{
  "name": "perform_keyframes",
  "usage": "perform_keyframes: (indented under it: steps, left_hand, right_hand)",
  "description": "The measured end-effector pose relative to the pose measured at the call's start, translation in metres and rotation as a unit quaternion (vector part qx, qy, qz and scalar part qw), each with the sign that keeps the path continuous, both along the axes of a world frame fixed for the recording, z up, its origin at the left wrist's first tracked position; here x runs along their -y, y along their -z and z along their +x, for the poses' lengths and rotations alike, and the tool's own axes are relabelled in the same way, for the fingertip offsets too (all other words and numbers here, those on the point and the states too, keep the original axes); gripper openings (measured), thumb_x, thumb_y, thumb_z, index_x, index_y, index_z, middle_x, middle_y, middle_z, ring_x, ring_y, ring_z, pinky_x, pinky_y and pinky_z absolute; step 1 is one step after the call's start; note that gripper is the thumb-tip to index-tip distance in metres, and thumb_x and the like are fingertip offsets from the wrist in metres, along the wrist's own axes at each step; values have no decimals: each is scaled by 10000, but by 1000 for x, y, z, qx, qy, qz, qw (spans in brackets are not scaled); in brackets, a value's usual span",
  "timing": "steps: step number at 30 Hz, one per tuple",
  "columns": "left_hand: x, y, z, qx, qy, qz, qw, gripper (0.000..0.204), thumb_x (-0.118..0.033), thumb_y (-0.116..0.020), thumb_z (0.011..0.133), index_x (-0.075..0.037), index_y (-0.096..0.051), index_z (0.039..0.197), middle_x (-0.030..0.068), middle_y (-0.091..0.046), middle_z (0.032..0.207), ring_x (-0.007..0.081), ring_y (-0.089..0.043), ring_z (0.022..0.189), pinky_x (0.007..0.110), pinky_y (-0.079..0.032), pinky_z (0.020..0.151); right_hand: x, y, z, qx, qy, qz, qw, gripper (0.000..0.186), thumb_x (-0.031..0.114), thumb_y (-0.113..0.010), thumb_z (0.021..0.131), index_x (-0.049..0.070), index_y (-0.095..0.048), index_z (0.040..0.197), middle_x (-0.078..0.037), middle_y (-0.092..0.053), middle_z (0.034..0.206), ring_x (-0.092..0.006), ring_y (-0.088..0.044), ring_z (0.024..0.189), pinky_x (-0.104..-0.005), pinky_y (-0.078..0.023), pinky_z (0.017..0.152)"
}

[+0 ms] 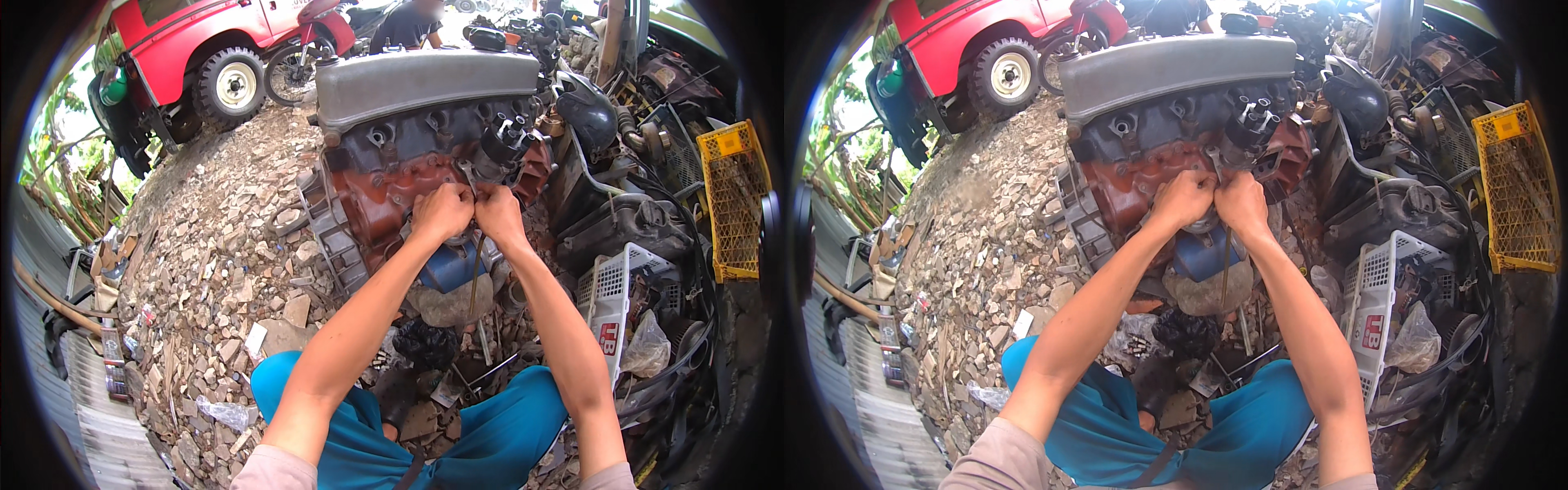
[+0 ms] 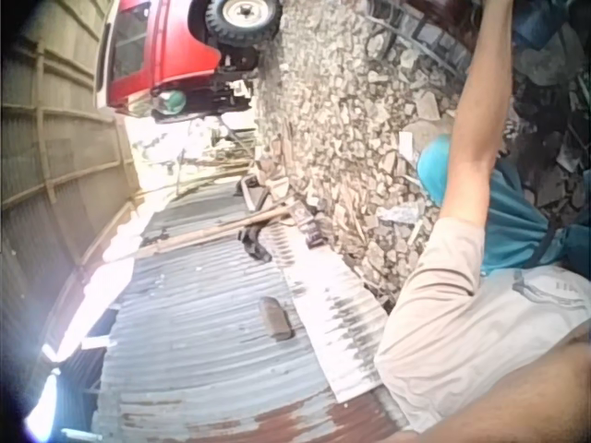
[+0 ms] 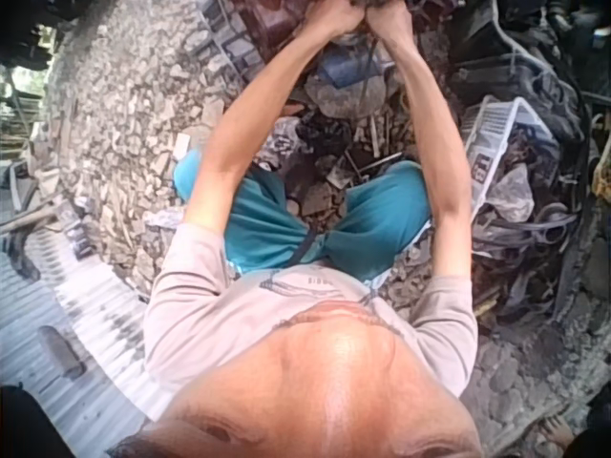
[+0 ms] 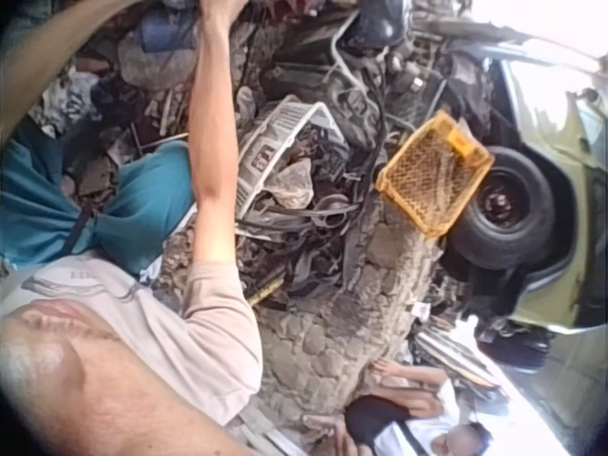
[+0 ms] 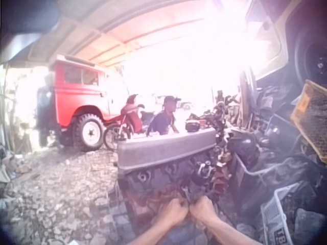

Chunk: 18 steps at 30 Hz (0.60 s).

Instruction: The person sits on the ground and uses a wrench to loosen and tighten bolts on a car engine block. They repeatedly adjust the tool and their grip while working on the top surface of the engine.

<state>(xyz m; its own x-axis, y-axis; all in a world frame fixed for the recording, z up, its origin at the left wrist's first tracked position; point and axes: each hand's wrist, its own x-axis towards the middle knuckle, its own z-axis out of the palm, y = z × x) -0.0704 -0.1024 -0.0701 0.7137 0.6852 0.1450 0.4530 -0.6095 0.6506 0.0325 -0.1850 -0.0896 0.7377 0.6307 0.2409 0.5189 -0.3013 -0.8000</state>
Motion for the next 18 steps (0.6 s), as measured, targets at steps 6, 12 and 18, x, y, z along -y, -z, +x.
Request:
perform_keyframes:
  steps: [6,12,18]
  left_hand:
    - [-3,1,4,4,-18,-23,1000,372,-389,-567,891,-198,-740,1160,174,-719,1106,407,-647,1104,468,-489,975]
    - [1,2,0,77,-26,-53,995,407,-349,-554,912,-155,-694,1242,195,-713,1111,382,-650,1107,460,-457,1010]
    - [-17,18,4,130,9,-97,987,409,-276,-535,967,-37,-658,1275,187,-715,1146,255,-673,1107,340,-489,954]
  right_hand:
    - [-12,7,9,-24,9,13,1000,369,190,-570,862,43,-720,1165,-294,-691,1051,-427,-668,1059,-439,-516,931]
    - [-2,2,2,27,-25,15,999,343,212,-560,899,41,-722,1149,-290,-692,1034,-434,-660,1057,-452,-515,922]
    - [-8,-1,-10,47,-42,29,998,356,227,-544,913,39,-707,1167,-293,-688,1020,-445,-656,1038,-466,-512,910]
